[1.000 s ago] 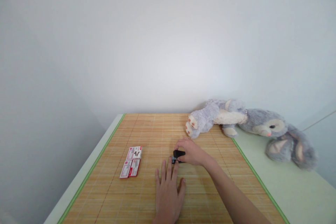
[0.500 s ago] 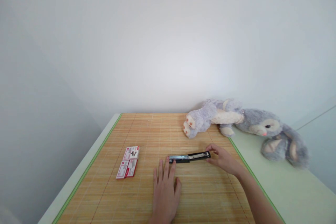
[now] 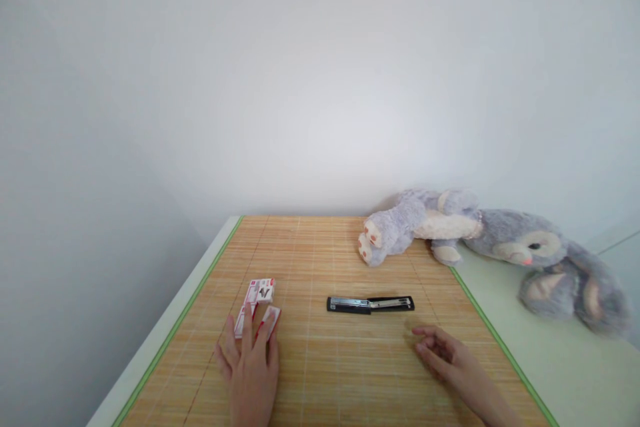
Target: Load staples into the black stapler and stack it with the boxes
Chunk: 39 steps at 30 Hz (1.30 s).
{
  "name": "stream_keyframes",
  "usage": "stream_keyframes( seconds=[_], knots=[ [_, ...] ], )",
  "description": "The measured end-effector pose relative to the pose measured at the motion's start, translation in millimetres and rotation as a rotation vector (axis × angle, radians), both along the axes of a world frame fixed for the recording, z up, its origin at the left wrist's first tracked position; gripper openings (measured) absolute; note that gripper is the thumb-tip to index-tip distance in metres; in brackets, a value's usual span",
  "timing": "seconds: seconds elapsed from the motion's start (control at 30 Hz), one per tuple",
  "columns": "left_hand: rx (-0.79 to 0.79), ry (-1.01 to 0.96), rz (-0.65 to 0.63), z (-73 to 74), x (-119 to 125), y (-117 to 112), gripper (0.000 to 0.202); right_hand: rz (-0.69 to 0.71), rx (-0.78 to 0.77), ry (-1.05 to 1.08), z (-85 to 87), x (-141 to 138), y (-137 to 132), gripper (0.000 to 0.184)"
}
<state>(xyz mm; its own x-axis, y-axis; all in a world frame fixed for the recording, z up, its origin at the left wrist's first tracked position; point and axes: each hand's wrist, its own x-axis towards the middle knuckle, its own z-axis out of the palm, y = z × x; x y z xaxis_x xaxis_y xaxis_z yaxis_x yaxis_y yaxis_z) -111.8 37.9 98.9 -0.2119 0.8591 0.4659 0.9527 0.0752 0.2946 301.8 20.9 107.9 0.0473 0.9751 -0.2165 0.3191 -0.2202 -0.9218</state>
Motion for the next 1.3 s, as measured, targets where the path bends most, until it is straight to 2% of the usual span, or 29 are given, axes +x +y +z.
stream_keyframes(
  seconds=[0.07, 0.17, 0.27, 0.4, 0.5, 0.6, 0.7, 0.8, 0.87, 1.0, 1.17, 1.3],
  knots=[
    [-0.047, -0.024, -0.13, -9.2, 4, -6, 0.042, -0.014, -0.05, 0.045, 4.8, -20, -5, 0.065],
    [-0.196, -0.133, -0.425, -15.2, 23, -12, 0.041, 0.022, -0.157, 0.159, 7.5, -52, -8, 0.069],
    [-0.333, -0.284, -0.637, -7.7, 52, -10, 0.045, 0.084, -0.26, 0.287, 1.1, -78, -6, 0.073],
    [-0.409, -0.392, -0.793, 4.8, 87, 0, 0.052, 0.133, -0.304, 0.334, -9.8, -94, -2, 0.072],
    [-0.424, -0.395, -0.822, 6.7, 99, 6, 0.052, 0.153, -0.285, 0.32, -12.1, -92, 0, 0.067],
    [-0.423, -0.369, -0.829, 5.1, 97, 9, 0.06, 0.164, -0.29, 0.257, -12.9, -82, 2, 0.064],
    [-0.418, -0.342, -0.794, 4.6, 86, 13, 0.072, 0.14, -0.131, 0.088, -13.8, -76, 4, 0.052],
    [-0.422, -0.315, -0.75, 6.9, 73, 17, 0.052, 0.206, 0.002, -0.096, -10.1, -80, 6, 0.056],
    [-0.428, -0.31, -0.75, 9.4, 67, 20, 0.038, 0.278, 0.034, -0.217, -4.6, -85, 9, 0.052],
    [-0.419, -0.332, -0.746, 13.6, 59, 23, 0.032, 0.342, 0.048, -0.358, 6.7, -79, 14, 0.037],
    [-0.391, -0.342, -0.747, 14.5, 56, 22, 0.032, 0.345, 0.066, -0.418, 22.3, -69, 21, 0.044],
    [-0.381, -0.338, -0.744, 14.6, 57, 22, 0.032, 0.374, 0.117, -0.568, 42.9, -94, 32, 0.02]
  ],
)
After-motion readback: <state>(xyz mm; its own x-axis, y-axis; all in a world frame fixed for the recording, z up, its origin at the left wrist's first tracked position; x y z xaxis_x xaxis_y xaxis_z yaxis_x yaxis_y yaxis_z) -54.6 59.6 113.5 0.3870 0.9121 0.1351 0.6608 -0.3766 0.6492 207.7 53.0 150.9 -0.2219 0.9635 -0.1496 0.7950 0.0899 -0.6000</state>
